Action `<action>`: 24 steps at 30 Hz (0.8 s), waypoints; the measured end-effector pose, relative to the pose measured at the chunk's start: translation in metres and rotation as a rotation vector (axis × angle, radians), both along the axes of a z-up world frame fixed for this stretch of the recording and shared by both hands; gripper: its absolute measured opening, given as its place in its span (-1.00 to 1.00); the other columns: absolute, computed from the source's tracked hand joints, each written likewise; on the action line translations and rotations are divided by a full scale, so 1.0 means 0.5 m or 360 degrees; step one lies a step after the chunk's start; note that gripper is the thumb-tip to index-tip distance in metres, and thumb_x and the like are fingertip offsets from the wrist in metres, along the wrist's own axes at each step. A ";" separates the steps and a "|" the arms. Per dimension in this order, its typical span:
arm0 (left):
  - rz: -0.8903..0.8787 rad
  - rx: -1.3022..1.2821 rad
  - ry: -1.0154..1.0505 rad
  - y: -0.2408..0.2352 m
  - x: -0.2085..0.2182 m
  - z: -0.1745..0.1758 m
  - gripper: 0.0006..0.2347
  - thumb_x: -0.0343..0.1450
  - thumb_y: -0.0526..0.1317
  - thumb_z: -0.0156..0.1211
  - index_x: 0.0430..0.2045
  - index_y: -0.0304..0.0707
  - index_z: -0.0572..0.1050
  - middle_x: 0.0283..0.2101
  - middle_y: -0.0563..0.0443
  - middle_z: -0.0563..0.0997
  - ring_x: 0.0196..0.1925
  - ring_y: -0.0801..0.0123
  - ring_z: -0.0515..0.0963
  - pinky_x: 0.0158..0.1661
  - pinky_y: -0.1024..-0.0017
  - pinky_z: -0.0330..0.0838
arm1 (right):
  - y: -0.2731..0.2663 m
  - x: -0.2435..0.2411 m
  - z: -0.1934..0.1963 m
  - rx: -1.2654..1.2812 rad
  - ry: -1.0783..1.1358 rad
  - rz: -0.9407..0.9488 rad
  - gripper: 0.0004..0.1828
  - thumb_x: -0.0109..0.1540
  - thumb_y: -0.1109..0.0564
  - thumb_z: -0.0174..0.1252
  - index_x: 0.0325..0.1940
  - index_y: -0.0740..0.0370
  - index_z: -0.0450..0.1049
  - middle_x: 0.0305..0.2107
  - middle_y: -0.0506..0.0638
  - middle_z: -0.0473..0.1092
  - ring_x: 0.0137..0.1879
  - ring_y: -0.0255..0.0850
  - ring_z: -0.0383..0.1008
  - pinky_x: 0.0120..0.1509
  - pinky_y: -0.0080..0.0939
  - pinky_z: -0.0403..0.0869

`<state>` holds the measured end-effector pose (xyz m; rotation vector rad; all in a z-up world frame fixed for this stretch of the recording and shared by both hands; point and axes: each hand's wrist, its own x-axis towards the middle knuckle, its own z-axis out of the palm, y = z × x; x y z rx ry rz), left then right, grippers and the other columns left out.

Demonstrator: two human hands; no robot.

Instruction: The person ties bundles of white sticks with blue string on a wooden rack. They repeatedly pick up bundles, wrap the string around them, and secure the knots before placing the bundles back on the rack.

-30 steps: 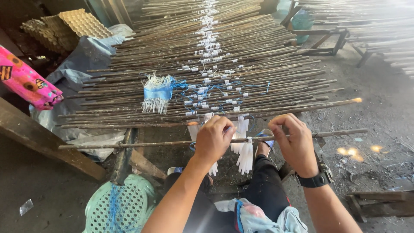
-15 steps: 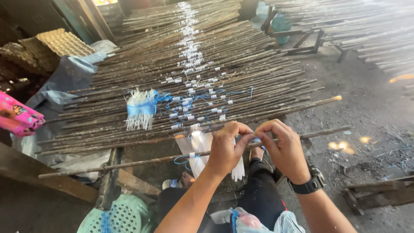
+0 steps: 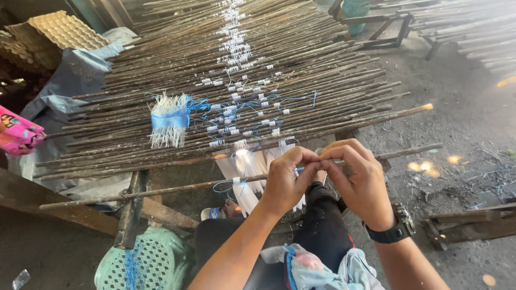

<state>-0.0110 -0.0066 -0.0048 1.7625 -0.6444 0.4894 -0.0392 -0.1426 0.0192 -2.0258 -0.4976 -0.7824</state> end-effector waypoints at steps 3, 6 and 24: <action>0.0029 -0.0048 0.0011 0.011 -0.012 -0.001 -0.93 0.26 -0.21 0.13 -0.59 -0.16 0.44 -0.61 0.08 0.51 -0.47 0.33 0.55 -0.37 0.48 0.39 | -0.004 -0.016 -0.016 0.0156 0.0116 0.0027 -0.87 0.12 0.15 0.04 -0.31 0.24 0.40 -0.39 0.04 0.39 -0.21 -0.04 0.42 -0.08 -0.12 0.33; 0.0056 -0.0075 -0.0020 0.025 -0.021 -0.006 -0.92 0.29 -0.22 0.08 -0.60 -0.18 0.42 -0.62 0.10 0.51 -0.48 0.35 0.55 -0.37 0.50 0.39 | 0.002 -0.024 -0.053 0.0371 0.0348 0.0120 -0.84 0.14 0.19 -0.04 -0.29 0.29 0.41 -0.42 0.10 0.41 -0.23 -0.11 0.41 -0.10 -0.10 0.34; 0.0067 0.0116 -0.0210 0.052 -0.121 -0.031 -0.95 0.34 -0.27 -0.05 -0.52 -0.19 0.35 -0.32 -0.02 0.40 -0.40 0.35 0.38 -0.41 0.49 0.23 | 0.065 -0.024 -0.200 0.1588 0.1228 0.0849 -0.90 0.16 0.16 -0.03 -0.44 0.20 0.28 -0.61 -0.13 0.21 -0.51 -0.44 0.15 -0.44 -0.48 0.19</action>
